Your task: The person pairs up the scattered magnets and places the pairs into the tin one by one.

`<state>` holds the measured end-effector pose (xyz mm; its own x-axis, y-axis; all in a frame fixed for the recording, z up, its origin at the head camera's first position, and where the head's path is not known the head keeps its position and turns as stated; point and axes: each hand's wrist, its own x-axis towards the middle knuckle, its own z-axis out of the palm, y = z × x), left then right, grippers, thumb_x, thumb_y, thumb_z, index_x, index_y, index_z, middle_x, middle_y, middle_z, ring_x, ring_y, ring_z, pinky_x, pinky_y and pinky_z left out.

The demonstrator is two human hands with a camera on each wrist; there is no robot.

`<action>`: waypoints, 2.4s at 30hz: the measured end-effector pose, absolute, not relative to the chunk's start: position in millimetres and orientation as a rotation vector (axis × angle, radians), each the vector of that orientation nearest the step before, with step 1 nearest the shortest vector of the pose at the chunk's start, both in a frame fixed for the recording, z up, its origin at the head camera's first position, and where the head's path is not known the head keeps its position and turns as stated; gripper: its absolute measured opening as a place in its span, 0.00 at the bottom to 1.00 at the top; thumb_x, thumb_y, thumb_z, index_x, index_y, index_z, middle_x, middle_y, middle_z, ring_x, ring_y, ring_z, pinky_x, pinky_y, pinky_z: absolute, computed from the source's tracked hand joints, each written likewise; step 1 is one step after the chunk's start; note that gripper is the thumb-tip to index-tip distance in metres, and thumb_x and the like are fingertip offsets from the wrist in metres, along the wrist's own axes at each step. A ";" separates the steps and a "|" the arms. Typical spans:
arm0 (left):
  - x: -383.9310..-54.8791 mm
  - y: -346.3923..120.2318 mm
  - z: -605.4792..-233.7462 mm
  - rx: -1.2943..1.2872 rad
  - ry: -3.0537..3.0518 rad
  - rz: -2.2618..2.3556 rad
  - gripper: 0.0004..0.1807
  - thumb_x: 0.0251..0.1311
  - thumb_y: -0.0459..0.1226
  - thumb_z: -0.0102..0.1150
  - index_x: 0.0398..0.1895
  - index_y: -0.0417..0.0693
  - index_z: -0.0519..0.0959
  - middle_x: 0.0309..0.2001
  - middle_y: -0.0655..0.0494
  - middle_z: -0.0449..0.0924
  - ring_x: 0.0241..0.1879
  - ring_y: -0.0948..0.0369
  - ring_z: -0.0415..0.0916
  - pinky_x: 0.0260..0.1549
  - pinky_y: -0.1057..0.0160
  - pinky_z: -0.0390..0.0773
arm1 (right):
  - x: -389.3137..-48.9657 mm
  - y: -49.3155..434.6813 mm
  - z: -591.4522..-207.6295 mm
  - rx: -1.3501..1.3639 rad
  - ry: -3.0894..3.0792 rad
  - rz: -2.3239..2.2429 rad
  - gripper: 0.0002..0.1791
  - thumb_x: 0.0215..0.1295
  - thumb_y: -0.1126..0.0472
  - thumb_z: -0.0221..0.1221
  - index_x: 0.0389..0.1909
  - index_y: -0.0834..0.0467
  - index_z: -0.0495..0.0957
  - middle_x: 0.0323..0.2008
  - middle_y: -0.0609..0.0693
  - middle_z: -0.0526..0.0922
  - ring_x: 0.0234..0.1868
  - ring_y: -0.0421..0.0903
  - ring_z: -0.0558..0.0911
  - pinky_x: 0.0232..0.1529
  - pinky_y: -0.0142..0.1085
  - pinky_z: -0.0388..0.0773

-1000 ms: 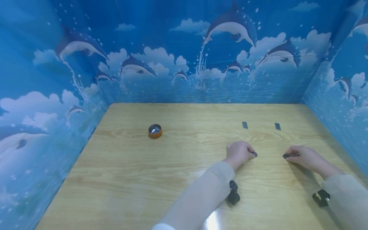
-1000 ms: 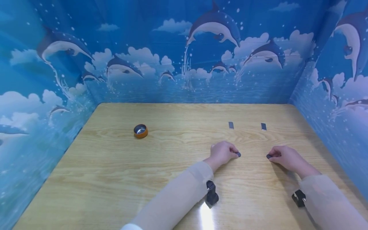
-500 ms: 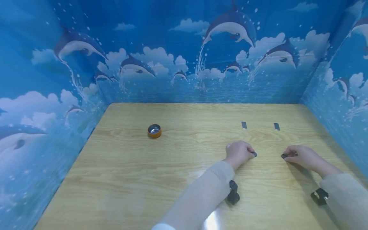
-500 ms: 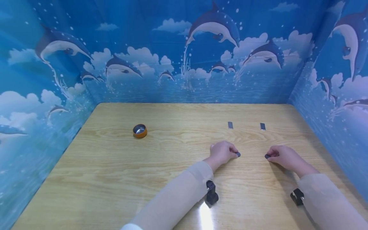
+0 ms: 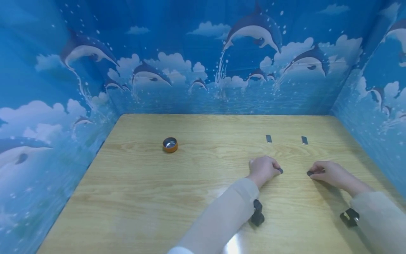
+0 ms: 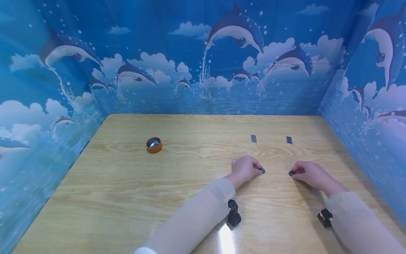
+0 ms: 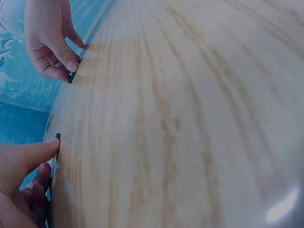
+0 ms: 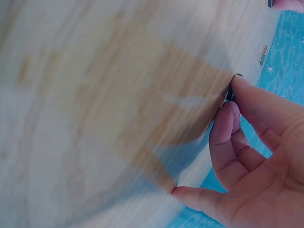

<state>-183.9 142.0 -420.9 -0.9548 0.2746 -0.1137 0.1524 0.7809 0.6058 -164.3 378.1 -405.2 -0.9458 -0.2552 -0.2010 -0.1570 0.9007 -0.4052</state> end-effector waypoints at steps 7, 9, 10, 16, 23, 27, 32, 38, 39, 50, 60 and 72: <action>-184.9 144.4 -423.1 0.318 2.778 0.935 0.03 0.49 0.47 0.68 0.25 0.68 0.83 0.24 0.79 0.76 0.31 0.73 0.70 0.47 0.64 0.59 | -166.6 377.6 -406.8 -0.330 2.829 -0.573 0.07 0.56 0.63 0.63 0.33 0.61 0.78 0.33 0.54 0.81 0.38 0.58 0.79 0.38 0.53 0.76; -185.2 145.0 -424.1 0.318 2.780 0.938 0.03 0.49 0.47 0.68 0.25 0.68 0.83 0.24 0.79 0.76 0.32 0.73 0.70 0.47 0.64 0.59 | -166.6 376.7 -406.1 -0.343 2.835 -0.577 0.06 0.56 0.64 0.63 0.33 0.61 0.78 0.33 0.54 0.81 0.38 0.59 0.79 0.38 0.54 0.76; -185.3 145.4 -424.8 0.317 2.781 0.938 0.03 0.49 0.47 0.69 0.25 0.68 0.83 0.24 0.79 0.76 0.32 0.74 0.71 0.47 0.64 0.58 | -166.5 376.3 -405.8 -0.349 2.835 -0.578 0.06 0.56 0.64 0.63 0.33 0.61 0.78 0.33 0.54 0.81 0.38 0.59 0.79 0.38 0.54 0.76; -184.5 146.3 -426.3 0.324 2.775 0.961 0.03 0.48 0.47 0.69 0.25 0.68 0.83 0.24 0.79 0.76 0.33 0.74 0.71 0.50 0.63 0.58 | -165.7 374.2 -406.0 -0.339 2.830 -0.576 0.06 0.56 0.64 0.63 0.32 0.61 0.78 0.33 0.54 0.81 0.38 0.59 0.79 0.39 0.54 0.75; -183.3 145.9 -427.1 0.336 2.781 0.962 0.03 0.48 0.47 0.69 0.24 0.68 0.83 0.23 0.79 0.76 0.32 0.74 0.71 0.52 0.62 0.57 | -165.3 373.1 -407.2 -0.305 2.825 -0.584 0.06 0.55 0.64 0.63 0.32 0.61 0.77 0.32 0.54 0.81 0.38 0.59 0.79 0.39 0.55 0.75; -183.3 146.0 -427.3 0.333 2.778 0.958 0.03 0.48 0.47 0.69 0.25 0.68 0.83 0.24 0.79 0.76 0.33 0.74 0.71 0.52 0.62 0.57 | -164.8 372.1 -407.0 -0.300 2.818 -0.595 0.06 0.55 0.64 0.63 0.32 0.62 0.77 0.32 0.54 0.81 0.37 0.58 0.79 0.39 0.55 0.75; -184.2 146.7 -427.2 0.330 2.786 0.943 0.03 0.48 0.47 0.68 0.25 0.69 0.83 0.25 0.79 0.77 0.34 0.74 0.71 0.50 0.63 0.58 | -164.2 369.4 -406.9 -0.311 2.841 -0.598 0.06 0.55 0.64 0.64 0.32 0.62 0.78 0.33 0.55 0.81 0.38 0.59 0.78 0.40 0.56 0.74; -183.8 147.6 -427.7 0.343 2.790 0.924 0.03 0.49 0.48 0.68 0.25 0.69 0.83 0.24 0.80 0.76 0.33 0.74 0.70 0.46 0.65 0.58 | -163.0 363.9 -409.8 -0.314 2.840 -0.610 0.06 0.54 0.64 0.64 0.32 0.61 0.78 0.31 0.53 0.81 0.37 0.57 0.79 0.40 0.55 0.75; -183.7 147.5 -427.5 0.343 2.791 0.923 0.03 0.49 0.48 0.68 0.26 0.69 0.83 0.25 0.80 0.76 0.34 0.74 0.70 0.46 0.65 0.58 | -163.3 363.1 -409.9 -0.317 2.842 -0.609 0.06 0.54 0.64 0.64 0.32 0.61 0.78 0.31 0.53 0.81 0.36 0.57 0.79 0.40 0.55 0.75; -185.0 145.3 -427.8 0.344 2.790 0.959 0.03 0.48 0.48 0.68 0.27 0.70 0.83 0.26 0.81 0.78 0.36 0.75 0.72 0.49 0.64 0.58 | -165.4 352.0 -405.5 -0.340 2.831 -0.605 0.05 0.56 0.65 0.63 0.31 0.61 0.77 0.31 0.51 0.81 0.35 0.55 0.79 0.38 0.52 0.76; -185.0 146.0 -431.4 0.356 2.807 0.935 0.04 0.49 0.49 0.67 0.29 0.73 0.83 0.24 0.81 0.77 0.37 0.74 0.71 0.49 0.64 0.58 | -165.0 345.2 -406.2 -0.325 2.827 -0.594 0.06 0.56 0.65 0.62 0.33 0.63 0.77 0.31 0.53 0.81 0.37 0.56 0.79 0.40 0.54 0.75; -186.2 144.7 -430.3 0.391 2.834 0.850 0.04 0.50 0.51 0.66 0.31 0.75 0.83 0.30 0.82 0.79 0.40 0.75 0.70 0.47 0.65 0.59 | -165.5 337.0 -403.9 -0.335 2.823 -0.600 0.06 0.56 0.66 0.62 0.34 0.64 0.77 0.30 0.52 0.80 0.35 0.54 0.79 0.39 0.52 0.75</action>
<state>-186.2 144.7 -430.3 -0.9537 0.2916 -0.0740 0.2027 0.8046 0.5582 -165.5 337.0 -403.9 -0.9459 -0.2694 -0.1807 -0.1726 0.8895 -0.4230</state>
